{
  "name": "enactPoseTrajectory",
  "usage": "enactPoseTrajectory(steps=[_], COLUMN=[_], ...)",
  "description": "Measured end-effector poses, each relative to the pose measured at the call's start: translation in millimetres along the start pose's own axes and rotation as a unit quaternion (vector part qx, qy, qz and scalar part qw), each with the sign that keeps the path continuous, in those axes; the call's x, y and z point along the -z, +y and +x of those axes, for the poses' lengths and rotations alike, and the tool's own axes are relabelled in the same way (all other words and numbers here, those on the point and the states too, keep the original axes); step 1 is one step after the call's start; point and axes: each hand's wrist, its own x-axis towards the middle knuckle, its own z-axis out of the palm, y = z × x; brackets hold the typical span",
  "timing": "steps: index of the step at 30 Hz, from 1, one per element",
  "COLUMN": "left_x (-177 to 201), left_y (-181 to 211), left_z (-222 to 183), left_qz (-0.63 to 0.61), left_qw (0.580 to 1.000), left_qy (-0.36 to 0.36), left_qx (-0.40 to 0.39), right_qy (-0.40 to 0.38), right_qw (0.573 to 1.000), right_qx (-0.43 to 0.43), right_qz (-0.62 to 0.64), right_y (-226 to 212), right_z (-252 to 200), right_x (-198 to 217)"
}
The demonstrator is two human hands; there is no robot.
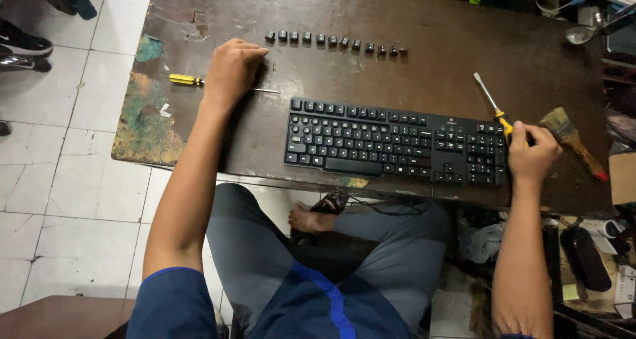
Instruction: The person is reassembling a computer keyboard by manually picking up individual keycaps and pressing them onto the switches on the keyboard base.
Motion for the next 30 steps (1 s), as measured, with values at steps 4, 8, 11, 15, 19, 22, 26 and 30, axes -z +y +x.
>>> enactPoseTrajectory(steps=[4, 8, 11, 15, 19, 22, 26, 30], left_x=[23, 37, 36, 32, 50, 48, 51, 54], left_y=[51, 121, 136, 129, 139, 134, 131, 136], left_z=[-7, -20, -29, -43, -51, -59, -60, -53], left_qz=[-0.078, -0.198, -0.233, -0.243, -0.193, -0.14, -0.205, -0.213], left_qw=[0.996, 0.98, 0.972, 0.967, 0.975, 0.98, 0.972, 0.972], left_qy=[0.044, 0.033, 0.021, -0.008, -0.054, -0.111, -0.096, -0.092], left_qx=[0.011, -0.004, -0.02, -0.072, -0.099, -0.09, -0.055, -0.034], right_qy=[-0.01, -0.002, -0.003, 0.006, 0.005, 0.019, 0.017, 0.02], right_qw=[1.0, 1.0, 1.0, 1.0, 1.0, 1.0, 1.0, 0.999], right_qx=[0.005, 0.007, 0.007, 0.003, -0.004, 0.019, 0.02, 0.001], right_qz=[-0.005, -0.005, 0.001, -0.008, 0.017, -0.003, 0.013, 0.027], right_y=[5, 4, 0, 11, 18, 12, 8, 8], right_z=[1, -1, 0, -3, -5, -3, -3, -3], right_x=[-3, -1, 0, -6, -11, -8, -7, -8])
